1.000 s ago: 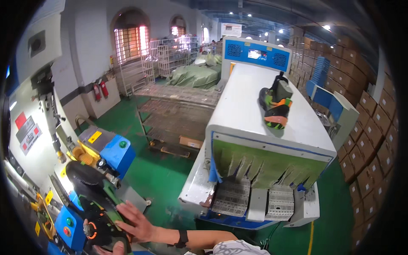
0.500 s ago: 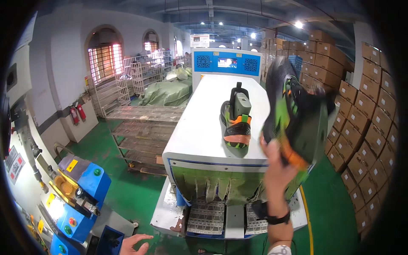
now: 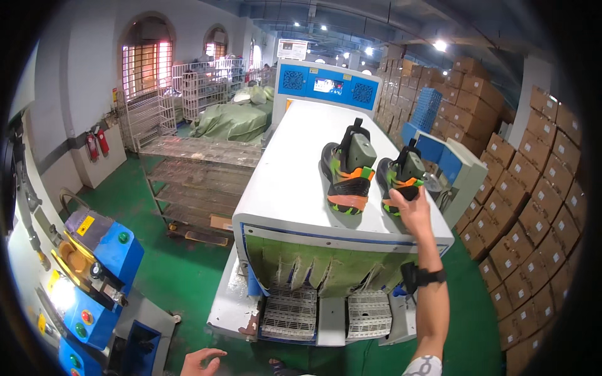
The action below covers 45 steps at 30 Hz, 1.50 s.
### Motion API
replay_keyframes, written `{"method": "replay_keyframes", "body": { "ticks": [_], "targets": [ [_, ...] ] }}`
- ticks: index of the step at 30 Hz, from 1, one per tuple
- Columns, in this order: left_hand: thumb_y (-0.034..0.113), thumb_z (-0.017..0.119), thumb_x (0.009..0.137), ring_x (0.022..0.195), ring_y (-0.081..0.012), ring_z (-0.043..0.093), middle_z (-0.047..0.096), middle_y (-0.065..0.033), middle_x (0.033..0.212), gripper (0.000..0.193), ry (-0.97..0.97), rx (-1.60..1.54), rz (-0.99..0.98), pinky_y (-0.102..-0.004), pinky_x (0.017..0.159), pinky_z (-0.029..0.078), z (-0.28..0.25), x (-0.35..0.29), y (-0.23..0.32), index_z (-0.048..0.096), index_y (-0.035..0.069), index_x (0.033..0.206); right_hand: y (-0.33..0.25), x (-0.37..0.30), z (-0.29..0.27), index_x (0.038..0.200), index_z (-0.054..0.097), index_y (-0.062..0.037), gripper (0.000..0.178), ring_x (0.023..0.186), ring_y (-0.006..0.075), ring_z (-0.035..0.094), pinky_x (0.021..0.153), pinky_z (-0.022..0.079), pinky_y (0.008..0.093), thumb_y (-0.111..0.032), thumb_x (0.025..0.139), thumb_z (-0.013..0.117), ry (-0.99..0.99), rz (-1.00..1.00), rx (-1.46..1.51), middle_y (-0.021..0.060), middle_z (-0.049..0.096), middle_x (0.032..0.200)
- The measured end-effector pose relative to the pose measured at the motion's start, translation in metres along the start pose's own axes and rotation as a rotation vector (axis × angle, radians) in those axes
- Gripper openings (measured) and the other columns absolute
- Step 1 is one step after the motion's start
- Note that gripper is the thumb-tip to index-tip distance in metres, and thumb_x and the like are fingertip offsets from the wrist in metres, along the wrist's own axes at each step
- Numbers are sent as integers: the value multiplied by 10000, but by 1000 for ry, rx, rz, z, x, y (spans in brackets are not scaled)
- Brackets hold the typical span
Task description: Operating industrial machinery to process and assemble components of athletic shoes in a factory environment.
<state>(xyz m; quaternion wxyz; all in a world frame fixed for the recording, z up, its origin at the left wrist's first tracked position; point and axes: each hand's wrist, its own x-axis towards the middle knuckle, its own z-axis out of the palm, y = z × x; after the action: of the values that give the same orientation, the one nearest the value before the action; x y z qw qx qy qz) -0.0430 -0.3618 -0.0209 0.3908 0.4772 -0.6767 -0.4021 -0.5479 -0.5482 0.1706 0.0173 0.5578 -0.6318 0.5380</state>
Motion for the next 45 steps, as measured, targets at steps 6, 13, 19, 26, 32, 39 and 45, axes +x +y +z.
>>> {"method": "replay_keyframes", "body": {
  "ticks": [6, 13, 19, 26, 32, 39, 45],
  "targets": [
    [62, 589, 872, 928, -263, 665, 682, -148, 1006, 188, 115, -5, -33, -323, 816, 507, -12, -25, -22, 660, 11, 1038, -76, -60, 49, 1368, 353, 71, 765, 1203, 303, 486, 1015, 375, 406, -209, 786, 764, 194, -291, 54, 211, 478, 1324],
    [53, 590, 874, 891, -243, 666, 683, -146, 994, 183, 209, -9, -65, -316, 783, 510, -23, -53, -31, 660, 7, 1036, -89, -10, 97, 1143, 452, 82, 433, 696, 204, 703, 580, 549, 279, -101, 841, 702, -117, -1, 348, 132, 676, 971],
    [42, 600, 775, 955, -244, 662, 677, -119, 1060, 389, 197, 21, -100, -349, 873, 513, -44, -81, -56, 610, 43, 1163, -100, -60, 76, 1208, 486, 7, 410, 910, 215, 654, 694, 571, 310, -71, 852, 675, -103, 89, 652, 96, 590, 1138],
    [60, 567, 881, 956, -303, 660, 677, -141, 1025, 232, 315, -37, -9, -366, 839, 524, -52, -98, -67, 617, 32, 1106, -108, -175, 82, 1325, 427, -10, 522, 1054, 325, 608, 868, 553, 450, -213, 877, 602, -10, -121, 843, 140, 551, 1231],
    [71, 560, 899, 1039, -266, 632, 647, -138, 1115, 293, 654, -98, -87, -347, 921, 486, -55, -187, -60, 574, 13, 1185, -193, -333, 220, 1277, 453, -12, 434, 1119, 324, 541, 988, 419, 477, -241, 924, 562, -539, 83, 966, 194, 472, 1317],
    [132, 535, 941, 1044, -211, 619, 651, -117, 1132, 317, 1505, -229, -324, -352, 934, 471, 4, -334, -37, 537, 4, 1231, -350, -508, 276, 1210, 488, 22, 412, 993, 228, 598, 656, 527, 251, -93, 842, 630, -2072, 162, 616, 143, 578, 1104],
    [121, 538, 929, 1032, -178, 605, 643, -87, 1113, 288, 2034, -85, -729, -341, 923, 464, 90, -352, -4, 561, 27, 1201, -368, -673, 269, 1262, 448, 36, 564, 870, 234, 647, 678, 602, 361, -50, 769, 708, -2700, -53, 630, 159, 578, 1174]
  ]
}}
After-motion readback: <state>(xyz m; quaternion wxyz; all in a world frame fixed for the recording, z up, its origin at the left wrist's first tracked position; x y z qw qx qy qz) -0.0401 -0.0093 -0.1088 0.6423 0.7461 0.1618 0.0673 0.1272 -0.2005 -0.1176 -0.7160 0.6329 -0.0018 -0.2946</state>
